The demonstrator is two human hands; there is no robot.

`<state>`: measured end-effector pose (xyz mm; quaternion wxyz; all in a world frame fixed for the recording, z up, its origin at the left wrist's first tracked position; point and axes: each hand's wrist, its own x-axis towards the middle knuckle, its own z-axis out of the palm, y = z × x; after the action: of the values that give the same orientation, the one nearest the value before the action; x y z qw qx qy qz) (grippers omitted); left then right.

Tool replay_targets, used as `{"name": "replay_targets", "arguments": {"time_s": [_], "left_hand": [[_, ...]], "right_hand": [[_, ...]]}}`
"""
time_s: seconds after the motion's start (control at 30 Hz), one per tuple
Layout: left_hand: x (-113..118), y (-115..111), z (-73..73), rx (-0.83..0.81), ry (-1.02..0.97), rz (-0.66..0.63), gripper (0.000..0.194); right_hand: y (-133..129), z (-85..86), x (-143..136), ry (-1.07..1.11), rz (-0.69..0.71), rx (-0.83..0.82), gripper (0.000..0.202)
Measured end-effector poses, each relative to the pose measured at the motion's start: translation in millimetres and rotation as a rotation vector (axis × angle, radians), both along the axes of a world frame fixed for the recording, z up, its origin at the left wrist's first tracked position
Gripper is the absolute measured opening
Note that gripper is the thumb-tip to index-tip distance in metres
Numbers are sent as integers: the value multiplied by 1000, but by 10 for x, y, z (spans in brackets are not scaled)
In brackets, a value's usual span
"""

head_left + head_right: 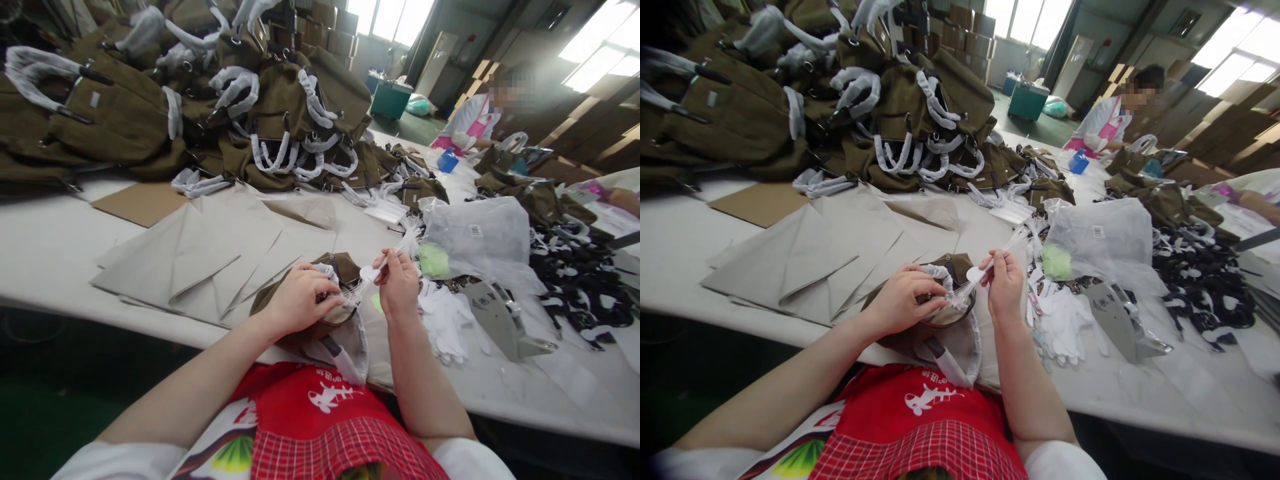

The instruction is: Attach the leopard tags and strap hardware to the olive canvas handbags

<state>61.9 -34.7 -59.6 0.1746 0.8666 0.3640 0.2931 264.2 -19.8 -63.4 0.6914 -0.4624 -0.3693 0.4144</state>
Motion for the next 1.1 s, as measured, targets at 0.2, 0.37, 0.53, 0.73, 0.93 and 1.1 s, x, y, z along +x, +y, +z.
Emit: {"name": "replay_targets", "arguments": {"time_s": [0.2,0.37,0.53,0.73,0.93,1.1], "left_hand": [[-3,-23,42,30,44,-21,15],[1,-34,52,33,63,-19,15],[9,-48,48,49,104,-15,18],[18,-56,29,76,122,-13,22],[-51,-36,33,78,136,-22,21],[-149,-12,-34,102,-9,66,19]], "right_hand": [[11,10,-27,-40,9,-2,29],[1,18,-26,-83,9,16,28],[-14,29,-10,-115,1,30,26],[-21,40,-7,-130,-34,51,26],[91,54,527,-82,-369,80,29],[58,-45,1226,-527,-539,-267,34]]}}
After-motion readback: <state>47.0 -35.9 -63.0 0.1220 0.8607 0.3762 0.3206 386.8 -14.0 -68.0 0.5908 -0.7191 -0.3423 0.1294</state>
